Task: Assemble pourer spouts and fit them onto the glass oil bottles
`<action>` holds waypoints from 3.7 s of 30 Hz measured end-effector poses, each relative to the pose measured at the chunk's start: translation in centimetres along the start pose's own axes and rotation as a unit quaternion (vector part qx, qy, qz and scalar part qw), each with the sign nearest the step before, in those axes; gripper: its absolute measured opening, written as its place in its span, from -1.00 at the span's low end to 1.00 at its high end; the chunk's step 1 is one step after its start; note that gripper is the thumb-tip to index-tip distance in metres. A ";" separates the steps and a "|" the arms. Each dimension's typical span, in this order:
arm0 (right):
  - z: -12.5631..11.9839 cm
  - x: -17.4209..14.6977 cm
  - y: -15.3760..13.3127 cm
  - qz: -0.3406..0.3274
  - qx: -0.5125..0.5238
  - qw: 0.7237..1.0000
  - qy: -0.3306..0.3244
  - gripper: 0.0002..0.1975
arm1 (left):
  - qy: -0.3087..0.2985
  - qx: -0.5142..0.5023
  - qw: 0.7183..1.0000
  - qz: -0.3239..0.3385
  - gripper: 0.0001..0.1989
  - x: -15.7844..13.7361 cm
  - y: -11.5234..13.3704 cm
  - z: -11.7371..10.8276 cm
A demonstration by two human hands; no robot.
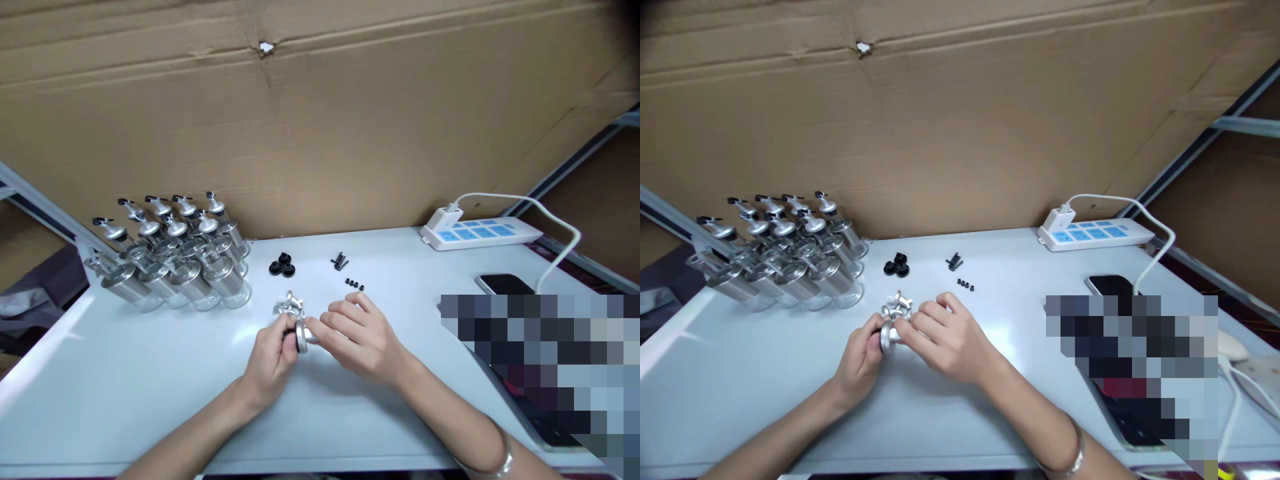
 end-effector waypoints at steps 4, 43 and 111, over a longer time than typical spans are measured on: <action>-0.2 0.3 0.2 -0.002 -0.013 1.000 -0.004 -0.90 | 0.003 0.014 1.000 0.024 -0.63 0.1 0.9 -0.1; 6.4 -4.0 2.7 0.406 0.555 0.682 -0.249 -0.50 | 0.032 0.147 0.934 0.325 -0.73 -0.5 5.8 -0.8; 5.6 -6.6 9.8 0.601 0.408 0.684 -0.062 -0.73 | -0.015 0.299 0.954 -0.026 -0.68 4.8 -5.7 -3.1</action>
Point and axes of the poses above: each hand's wrist, its own x-axis towards the middle knuckle, its own z-axis out of the palm, y = z × x, the point moved 10 cm from there along x, towards the middle knuckle, and after that the axes turned 3 degrees about y, right-handed, at the moved point
